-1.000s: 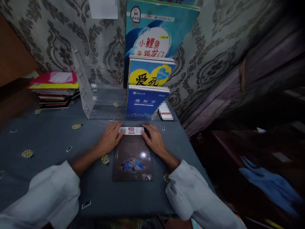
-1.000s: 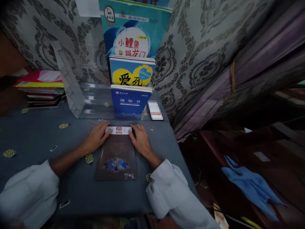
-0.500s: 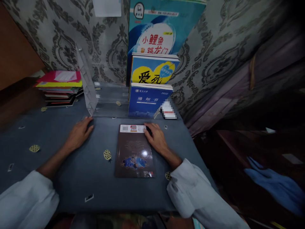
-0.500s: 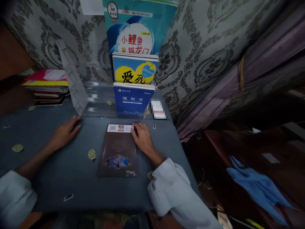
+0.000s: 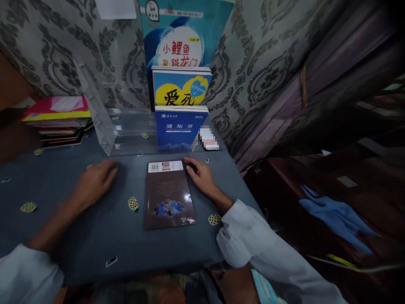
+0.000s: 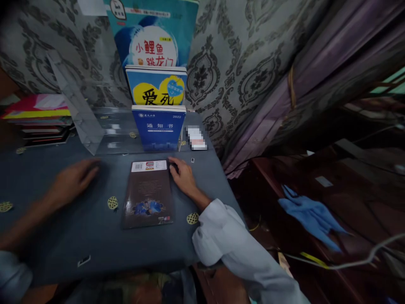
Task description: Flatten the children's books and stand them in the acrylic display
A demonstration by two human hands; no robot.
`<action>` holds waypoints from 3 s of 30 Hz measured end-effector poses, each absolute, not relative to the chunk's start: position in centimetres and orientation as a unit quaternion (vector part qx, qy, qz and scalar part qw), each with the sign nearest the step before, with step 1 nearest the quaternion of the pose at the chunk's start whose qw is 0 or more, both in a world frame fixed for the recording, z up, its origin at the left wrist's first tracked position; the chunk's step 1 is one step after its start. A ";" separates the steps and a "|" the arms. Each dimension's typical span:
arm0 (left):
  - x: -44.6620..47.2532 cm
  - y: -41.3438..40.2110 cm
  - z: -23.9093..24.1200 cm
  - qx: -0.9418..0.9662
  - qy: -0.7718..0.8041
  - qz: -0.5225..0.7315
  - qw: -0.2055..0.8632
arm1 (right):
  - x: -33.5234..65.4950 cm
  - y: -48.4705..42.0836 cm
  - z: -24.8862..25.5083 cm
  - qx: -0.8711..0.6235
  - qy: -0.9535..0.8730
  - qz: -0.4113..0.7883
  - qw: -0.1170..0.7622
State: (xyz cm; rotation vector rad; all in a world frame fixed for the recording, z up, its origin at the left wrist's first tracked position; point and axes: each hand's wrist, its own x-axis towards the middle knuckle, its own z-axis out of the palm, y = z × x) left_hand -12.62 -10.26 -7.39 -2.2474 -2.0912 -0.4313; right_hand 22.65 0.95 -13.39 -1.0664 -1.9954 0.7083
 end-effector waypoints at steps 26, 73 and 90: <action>1.5 -12.5 -9.2 -0.943 -0.324 -0.058 -0.045 | 22.3 0.5 -12.7 -0.438 -0.748 0.317 0.386; 2.4 -9.9 -9.2 -0.956 -0.244 -0.078 -0.143 | 22.2 0.7 -12.4 -0.449 -0.758 0.308 0.359; 2.8 -10.8 -8.8 -0.954 -0.257 -0.089 -0.128 | 15.6 0.4 -9.9 -0.127 -0.958 0.227 0.121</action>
